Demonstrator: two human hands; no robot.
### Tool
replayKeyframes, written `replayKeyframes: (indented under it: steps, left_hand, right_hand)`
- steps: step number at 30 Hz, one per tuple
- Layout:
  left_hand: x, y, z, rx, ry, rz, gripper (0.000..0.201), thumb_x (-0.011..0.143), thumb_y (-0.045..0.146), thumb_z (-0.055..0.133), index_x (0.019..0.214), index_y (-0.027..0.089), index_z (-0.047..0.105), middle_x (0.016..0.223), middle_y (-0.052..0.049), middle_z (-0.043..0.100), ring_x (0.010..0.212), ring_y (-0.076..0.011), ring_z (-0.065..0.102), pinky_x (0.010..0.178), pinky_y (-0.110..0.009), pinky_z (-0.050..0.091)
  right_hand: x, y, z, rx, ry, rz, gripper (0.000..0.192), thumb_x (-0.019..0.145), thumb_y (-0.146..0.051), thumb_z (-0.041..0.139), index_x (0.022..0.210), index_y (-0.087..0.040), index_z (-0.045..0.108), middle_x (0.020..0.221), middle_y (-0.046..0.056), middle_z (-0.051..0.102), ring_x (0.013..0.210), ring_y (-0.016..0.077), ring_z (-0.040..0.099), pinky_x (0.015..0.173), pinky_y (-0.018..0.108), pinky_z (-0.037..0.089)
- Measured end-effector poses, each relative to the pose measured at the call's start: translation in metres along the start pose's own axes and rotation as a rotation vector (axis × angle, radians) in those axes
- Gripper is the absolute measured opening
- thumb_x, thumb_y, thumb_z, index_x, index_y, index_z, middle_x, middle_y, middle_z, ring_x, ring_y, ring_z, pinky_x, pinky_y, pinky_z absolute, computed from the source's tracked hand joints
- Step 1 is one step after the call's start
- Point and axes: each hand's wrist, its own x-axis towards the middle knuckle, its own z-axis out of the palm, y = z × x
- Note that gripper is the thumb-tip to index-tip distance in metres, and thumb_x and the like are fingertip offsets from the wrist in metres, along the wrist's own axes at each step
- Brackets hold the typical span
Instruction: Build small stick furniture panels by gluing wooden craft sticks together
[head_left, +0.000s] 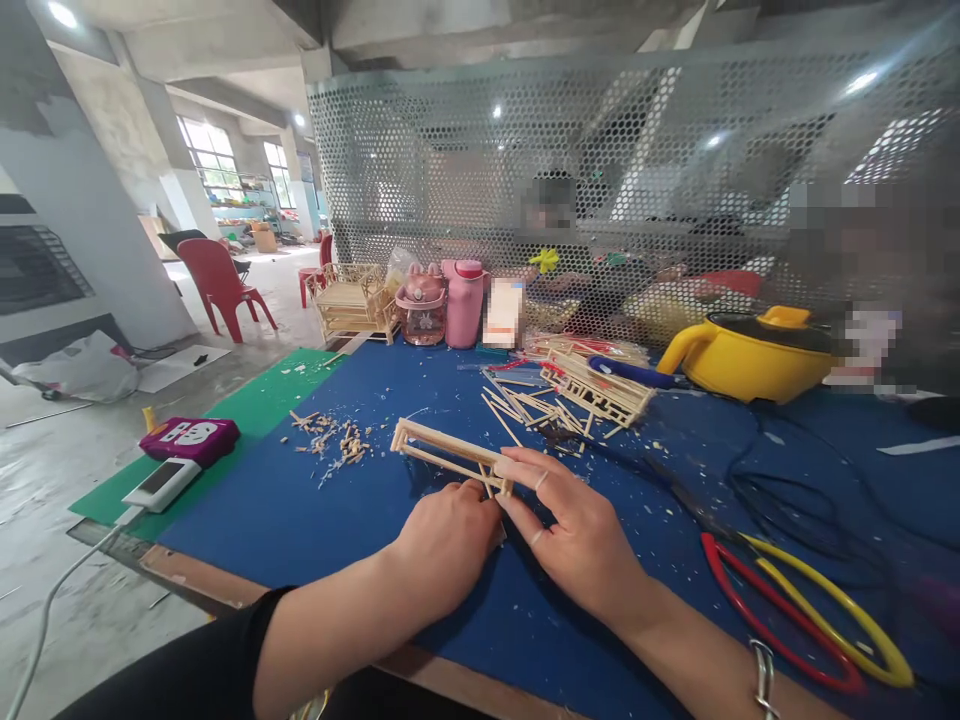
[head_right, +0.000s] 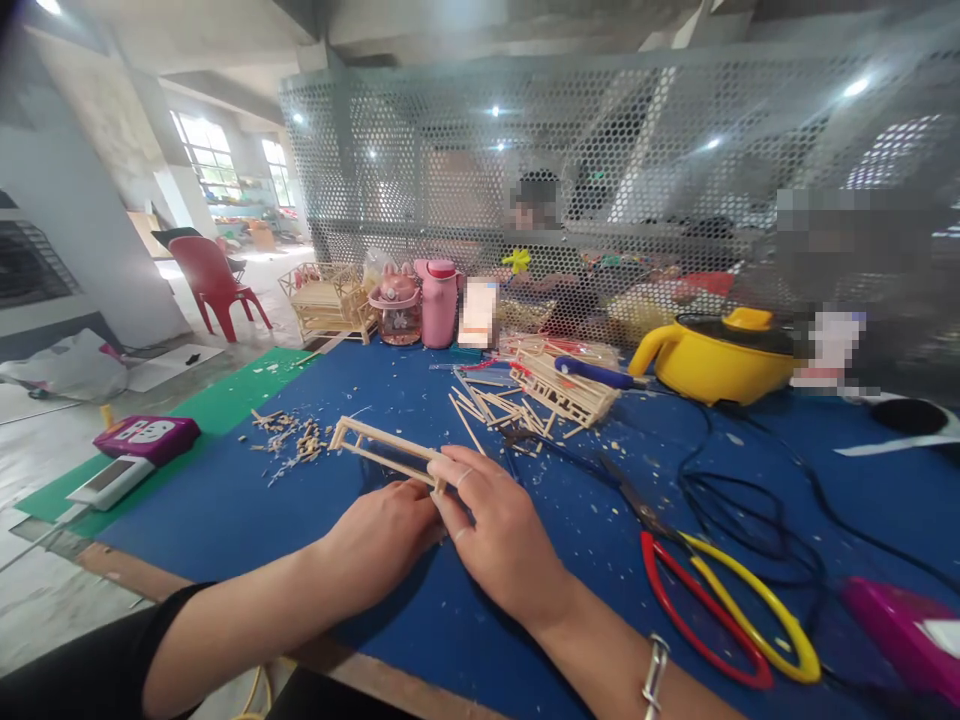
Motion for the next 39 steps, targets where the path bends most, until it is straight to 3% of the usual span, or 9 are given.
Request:
replayKeyframes:
  steps: [4,9,17,20,23,26,28,33,39]
  left_hand:
    - [-0.014,-0.006,0.001,-0.034,-0.014,0.121,0.021,0.089,0.020,0.044,0.096,0.020,0.064,0.095,-0.008,0.063,0.090,-0.0214,0.061,0.084,-0.034,0.047]
    - [-0.032,-0.011,0.002,0.055,-0.026,0.236,0.020,0.090,0.015,0.043,0.095,0.020,0.061,0.091,-0.005,0.063,0.085,-0.0185,0.060,0.077,-0.029,0.049]
    - [-0.058,-0.016,0.002,-0.059,0.313,0.308,0.028,0.088,0.008,0.043,0.110,0.021,0.053,0.102,-0.005,0.067,0.090,-0.0143,0.063,0.079,-0.022,0.049]
    - [-0.075,-0.019,0.001,-0.301,0.454,0.183,0.027,0.084,0.009,0.052,0.106,0.023,0.058,0.095,-0.002,0.068,0.082,-0.0118,0.064,0.074,-0.017,0.049]
    - [-0.077,-0.016,0.000,-0.796,0.566,-0.141,0.011,0.082,0.022,0.059,0.089,0.021,0.067,0.085,-0.002,0.066,0.073,-0.0112,0.062,0.066,-0.017,0.050]
    - [-0.063,-0.008,0.001,-1.465,0.455,-0.499,0.016,0.076,0.031,0.067,0.084,0.017,0.070,0.090,-0.005,0.067,0.073,-0.0118,0.062,0.067,-0.021,0.053]
    - [-0.050,-0.002,0.001,-1.762,0.405,-0.606,0.014,0.074,0.025,0.070,0.085,0.016,0.070,0.098,-0.008,0.067,0.081,-0.0135,0.064,0.075,-0.024,0.054]
    - [-0.032,0.006,0.005,-1.938,0.442,-0.583,0.013,0.080,0.021,0.064,0.089,0.013,0.069,0.097,-0.009,0.068,0.087,-0.0137,0.064,0.078,-0.023,0.054]
    - [-0.030,0.006,0.007,-1.944,0.540,-0.580,0.012,0.080,0.018,0.065,0.090,0.013,0.069,0.092,-0.008,0.068,0.082,-0.0111,0.065,0.074,-0.020,0.054]
  right_hand:
    - [0.001,0.000,-0.003,0.030,-0.005,-0.009,0.027,0.083,-0.012,0.055,0.108,-0.020,0.056,0.109,0.009,0.066,0.105,0.0180,0.062,0.091,0.034,0.052]
    - [0.001,-0.004,-0.003,0.066,-0.025,0.011,0.028,0.082,-0.012,0.057,0.108,-0.022,0.057,0.108,0.007,0.065,0.104,0.0175,0.061,0.090,0.033,0.052]
    - [0.005,-0.002,-0.008,0.034,-0.052,0.032,0.028,0.082,-0.012,0.056,0.109,-0.021,0.057,0.111,0.008,0.063,0.105,0.0178,0.059,0.093,0.033,0.049]
    - [0.008,0.007,-0.014,0.022,-0.065,0.089,0.027,0.080,-0.012,0.056,0.106,-0.022,0.057,0.108,0.007,0.064,0.103,0.0180,0.060,0.093,0.034,0.048]
    - [0.010,0.012,-0.020,0.032,-0.111,0.139,0.023,0.079,-0.013,0.055,0.100,-0.022,0.057,0.103,0.006,0.064,0.100,0.0182,0.061,0.090,0.034,0.049]
    - [0.010,0.009,-0.025,0.051,-0.148,0.125,0.021,0.079,-0.017,0.056,0.099,-0.021,0.057,0.104,0.008,0.064,0.100,0.0195,0.061,0.089,0.035,0.049]
    - [0.008,0.004,-0.029,0.078,-0.197,0.091,0.022,0.080,-0.024,0.056,0.102,-0.020,0.057,0.109,0.010,0.063,0.104,0.0214,0.060,0.090,0.036,0.049]
    - [0.005,-0.003,-0.031,0.131,-0.280,0.032,0.031,0.087,-0.034,0.045,0.111,-0.020,0.058,0.120,0.012,0.059,0.111,0.0242,0.057,0.092,0.040,0.048]
    - [0.003,-0.002,-0.024,0.028,-0.226,0.021,0.033,0.077,-0.024,0.061,0.109,-0.018,0.057,0.119,0.013,0.060,0.109,0.0224,0.058,0.093,0.036,0.049]
